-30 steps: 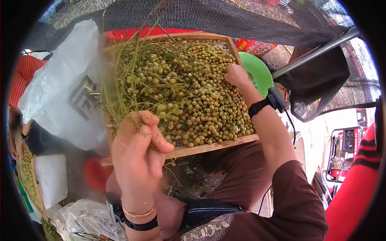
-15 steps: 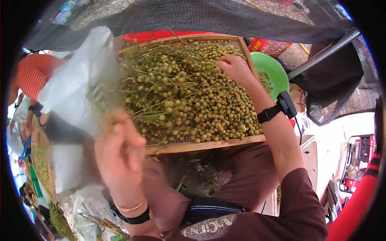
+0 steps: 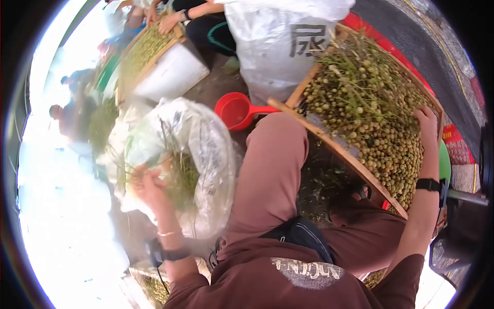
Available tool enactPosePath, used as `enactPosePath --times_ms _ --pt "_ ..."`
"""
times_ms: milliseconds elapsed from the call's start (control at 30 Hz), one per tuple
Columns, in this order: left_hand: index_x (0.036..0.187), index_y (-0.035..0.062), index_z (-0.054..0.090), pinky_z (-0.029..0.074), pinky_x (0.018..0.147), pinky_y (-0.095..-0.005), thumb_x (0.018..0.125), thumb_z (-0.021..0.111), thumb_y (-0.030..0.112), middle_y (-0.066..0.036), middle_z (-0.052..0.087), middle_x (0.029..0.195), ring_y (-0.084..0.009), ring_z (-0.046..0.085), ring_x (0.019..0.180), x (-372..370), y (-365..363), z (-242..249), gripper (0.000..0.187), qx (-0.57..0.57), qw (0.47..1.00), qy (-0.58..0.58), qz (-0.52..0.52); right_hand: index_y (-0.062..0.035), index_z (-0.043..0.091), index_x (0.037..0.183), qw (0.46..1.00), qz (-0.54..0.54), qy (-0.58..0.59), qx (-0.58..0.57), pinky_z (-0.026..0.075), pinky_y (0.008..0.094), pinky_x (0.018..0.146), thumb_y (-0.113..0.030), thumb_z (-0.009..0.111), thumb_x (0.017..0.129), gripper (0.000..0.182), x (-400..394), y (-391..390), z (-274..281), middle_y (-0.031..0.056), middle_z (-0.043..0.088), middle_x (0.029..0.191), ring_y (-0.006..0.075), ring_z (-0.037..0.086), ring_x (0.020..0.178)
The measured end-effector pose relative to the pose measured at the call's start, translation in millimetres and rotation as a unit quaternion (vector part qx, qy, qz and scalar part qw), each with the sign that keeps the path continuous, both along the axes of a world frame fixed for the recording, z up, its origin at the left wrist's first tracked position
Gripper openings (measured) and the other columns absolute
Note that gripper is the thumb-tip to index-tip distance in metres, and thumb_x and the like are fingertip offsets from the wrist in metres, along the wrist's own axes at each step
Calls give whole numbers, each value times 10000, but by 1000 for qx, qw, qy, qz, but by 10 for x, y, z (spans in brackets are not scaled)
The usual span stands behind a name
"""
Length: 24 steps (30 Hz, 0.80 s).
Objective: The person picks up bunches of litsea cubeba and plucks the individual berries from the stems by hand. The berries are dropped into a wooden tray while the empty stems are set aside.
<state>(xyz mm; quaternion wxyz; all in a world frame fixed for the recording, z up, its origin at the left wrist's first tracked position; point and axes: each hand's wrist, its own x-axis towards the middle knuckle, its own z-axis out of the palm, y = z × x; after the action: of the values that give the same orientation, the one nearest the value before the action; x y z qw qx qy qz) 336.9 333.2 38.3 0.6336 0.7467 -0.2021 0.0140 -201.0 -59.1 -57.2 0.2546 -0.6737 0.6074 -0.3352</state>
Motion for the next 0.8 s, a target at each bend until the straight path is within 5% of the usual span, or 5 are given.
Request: enactPosePath --times_ms 267,367,467,533,800 --pt "1001 6 506 438 472 -309 847 444 69 -118 563 762 -200 515 504 683 639 -1225 178 160 985 27 -55 -24 638 897 969 -91 -228 -32 391 299 827 -169 583 771 200 -227 310 646 39 591 849 156 518 890" --pt "992 -34 522 441 605 -404 860 445 141 -157 594 815 -302 549 667 1555 964 -2498 233 478 762 -429 -86 -27 634 893 960 -90 -265 -22 434 271 669 -126 595 728 196 122 670 1030 35 597 820 133 539 788" --pt "1000 -54 546 434 656 -380 827 515 261 -187 617 850 -286 564 753 1240 582 -1953 361 369 904 -140 -162 -30 639 895 935 -56 -349 -38 417 266 679 -117 601 721 198 -4 676 891 36 592 800 130 523 754" --pt "1245 -26 402 396 857 -395 783 533 158 -260 537 1125 -338 524 1033 990 490 -1212 514 510 834 72 -197 -41 611 826 898 -87 -430 29 409 279 591 -131 595 751 118 -73 787 851 28 582 766 126 531 710" --pt "1290 -31 366 391 908 -333 757 556 81 -198 495 1201 -269 502 1076 196 548 142 577 551 796 -85 -234 -67 562 793 869 -123 -468 105 428 290 542 -151 567 806 85 -174 928 680 29 571 712 137 542 630"
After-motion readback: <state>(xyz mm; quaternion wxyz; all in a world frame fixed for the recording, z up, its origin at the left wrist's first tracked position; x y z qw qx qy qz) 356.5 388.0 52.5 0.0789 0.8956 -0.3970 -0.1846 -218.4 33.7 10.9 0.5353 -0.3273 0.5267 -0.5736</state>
